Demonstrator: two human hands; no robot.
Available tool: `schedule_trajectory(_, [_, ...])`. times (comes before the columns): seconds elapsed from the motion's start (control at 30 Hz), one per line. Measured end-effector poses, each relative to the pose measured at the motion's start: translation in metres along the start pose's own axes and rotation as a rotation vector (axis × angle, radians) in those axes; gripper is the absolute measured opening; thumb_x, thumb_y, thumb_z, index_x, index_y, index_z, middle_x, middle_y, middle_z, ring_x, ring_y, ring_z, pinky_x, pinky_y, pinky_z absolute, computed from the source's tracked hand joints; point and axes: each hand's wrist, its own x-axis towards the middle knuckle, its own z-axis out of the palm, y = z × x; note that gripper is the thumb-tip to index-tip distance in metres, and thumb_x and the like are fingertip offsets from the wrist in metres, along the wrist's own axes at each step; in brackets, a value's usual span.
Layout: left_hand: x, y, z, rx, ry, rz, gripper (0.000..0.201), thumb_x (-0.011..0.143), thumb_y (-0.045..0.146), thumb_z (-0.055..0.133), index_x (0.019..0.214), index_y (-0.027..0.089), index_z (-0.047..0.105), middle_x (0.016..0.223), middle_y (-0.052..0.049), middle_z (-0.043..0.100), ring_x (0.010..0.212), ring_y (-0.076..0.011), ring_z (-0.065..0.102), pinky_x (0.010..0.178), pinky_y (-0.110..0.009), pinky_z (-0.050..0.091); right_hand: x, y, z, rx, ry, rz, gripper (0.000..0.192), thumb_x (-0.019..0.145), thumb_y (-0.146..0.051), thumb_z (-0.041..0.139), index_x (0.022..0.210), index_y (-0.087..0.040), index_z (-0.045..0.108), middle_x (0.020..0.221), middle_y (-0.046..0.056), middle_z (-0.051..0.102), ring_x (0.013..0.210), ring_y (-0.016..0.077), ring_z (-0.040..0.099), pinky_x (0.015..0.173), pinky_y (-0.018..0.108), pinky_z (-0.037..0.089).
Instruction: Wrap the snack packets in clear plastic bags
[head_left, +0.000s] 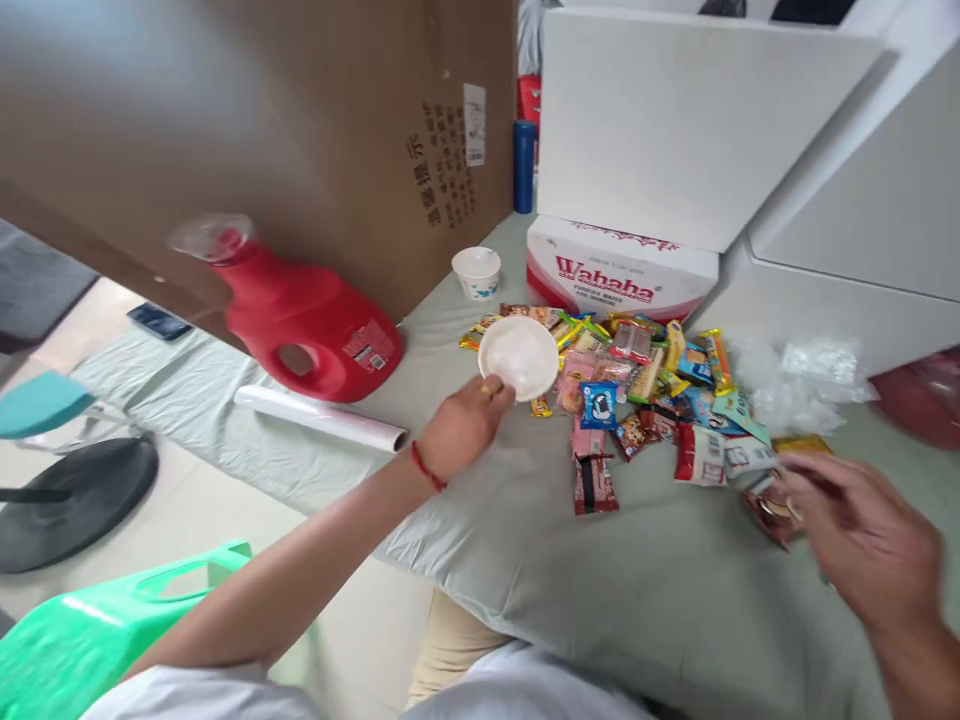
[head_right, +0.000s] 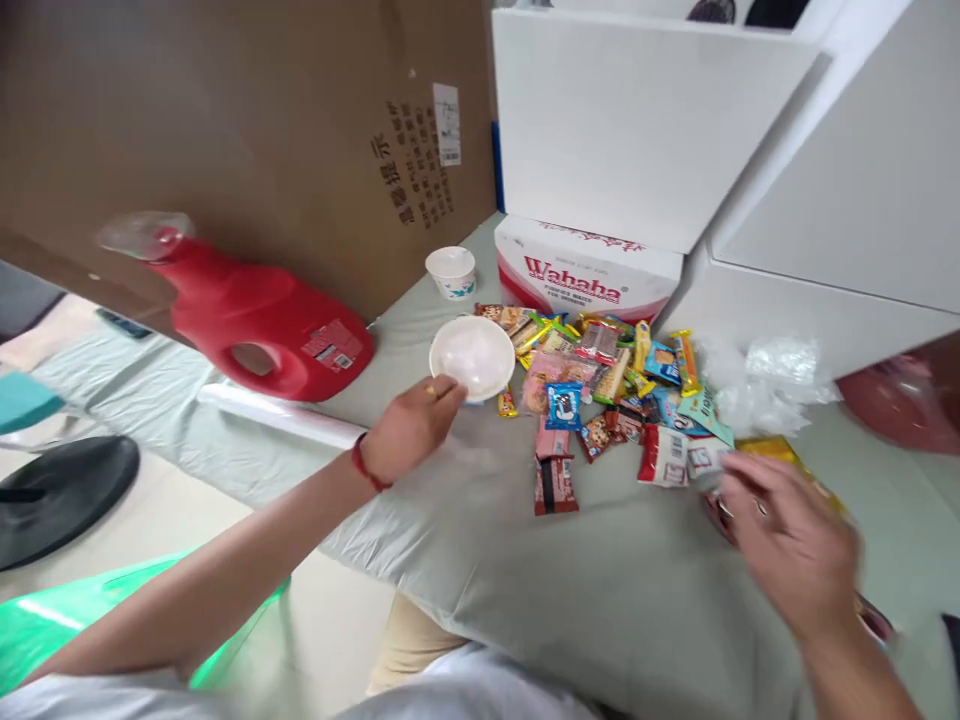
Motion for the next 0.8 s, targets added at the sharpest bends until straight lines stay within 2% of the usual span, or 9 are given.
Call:
schedule_trajectory(0.1, [-0.012,0.055,-0.014,0.025,-0.054,0.282,0.029,0.098,0.005,0.042,0.117,0.014,0.061,0.108,-0.012,0.066,0.09,-0.0213,0.06,0.08,-0.035,0.053,0.022,-0.052,0.032,0.154,-0.228,-0.328,0.039,0.094,-0.02,0.067,0.13,-0.034,0.064,0.117,0.006,0.074,0.107,0.0267,0.072,0.096,0.047,0.058])
schedule_trajectory(0.17, [-0.014,0.083,-0.02,0.021,-0.072,0.394,0.025,0.099,0.007,0.044,0.114,0.013,0.062,0.105,-0.011,0.066,0.085,-0.0213,0.06,0.075,-0.035,0.051,0.037,-0.078,0.058,0.172,-0.432,-0.372,0.035,0.097,-0.017,0.062,0.13,-0.027,0.062,0.128,0.009,0.07,0.118,0.0249,0.067,0.103,0.043,0.055])
schedule_trajectory(0.23, [-0.015,0.103,-0.02,0.01,-0.075,0.467,0.022,0.099,0.007,0.045,0.109,0.013,0.064,0.101,-0.01,0.066,0.082,-0.0207,0.059,0.071,-0.034,0.05,0.044,-0.09,0.08,0.092,-0.597,-0.313,0.033,0.095,-0.013,0.061,0.127,-0.02,0.063,0.126,0.011,0.069,0.117,0.025,0.067,0.1,0.04,0.055])
schedule_trajectory(0.33, [-0.016,0.12,-0.013,0.001,-0.083,0.536,0.019,0.097,0.005,0.049,0.103,0.013,0.065,0.099,-0.01,0.067,0.082,-0.0206,0.059,0.071,-0.034,0.05,0.04,-0.086,0.099,-0.08,-0.804,-0.119,0.037,0.092,-0.016,0.063,0.129,-0.014,0.062,0.128,0.015,0.066,0.109,0.026,0.069,0.091,0.036,0.055])
schedule_trajectory(0.53, [-0.016,0.144,0.011,-0.041,-0.063,0.658,0.017,0.096,0.005,0.051,0.099,0.014,0.066,0.095,-0.008,0.066,0.081,-0.0207,0.059,0.069,-0.035,0.049,0.012,-0.063,0.096,-0.145,-1.123,0.073,0.042,0.079,-0.037,0.077,0.118,-0.022,0.072,0.11,0.01,0.076,0.098,0.0297,0.073,0.073,0.03,0.052])
schedule_trajectory(0.6, [-0.012,0.151,0.014,-0.033,-0.098,0.677,0.019,0.096,0.005,0.051,0.097,0.015,0.066,0.094,-0.007,0.066,0.082,-0.0209,0.06,0.069,-0.035,0.05,0.002,-0.059,0.089,-0.13,-1.125,0.099,0.038,0.078,-0.035,0.076,0.114,-0.023,0.074,0.109,0.01,0.077,0.096,0.0289,0.073,0.073,0.03,0.051])
schedule_trajectory(0.67, [-0.005,0.152,0.013,-0.007,-0.145,0.683,0.023,0.094,0.003,0.049,0.096,0.017,0.067,0.096,-0.006,0.067,0.087,-0.0219,0.061,0.075,-0.036,0.053,-0.006,-0.052,0.074,-0.065,-1.06,0.111,0.031,0.079,-0.026,0.073,0.11,-0.021,0.075,0.107,0.009,0.076,0.096,0.0268,0.072,0.077,0.03,0.052])
schedule_trajectory(0.73, [0.002,0.147,0.01,-0.046,-0.184,0.626,0.026,0.092,0.0,0.048,0.095,0.019,0.066,0.097,-0.006,0.067,0.09,-0.0221,0.06,0.082,-0.037,0.054,-0.006,-0.038,0.051,0.055,-0.892,0.173,0.03,0.079,-0.021,0.072,0.109,-0.02,0.074,0.104,0.008,0.076,0.094,0.0244,0.071,0.08,0.03,0.052])
schedule_trajectory(0.8, [0.008,0.141,0.009,-0.168,-0.192,0.496,0.029,0.091,-0.003,0.044,0.094,0.019,0.063,0.099,-0.006,0.066,0.092,-0.0213,0.06,0.084,-0.037,0.055,0.007,-0.015,0.026,0.145,-0.613,0.291,0.038,0.083,-0.027,0.071,0.12,-0.021,0.068,0.104,0.006,0.074,0.09,0.0232,0.07,0.079,0.031,0.054])
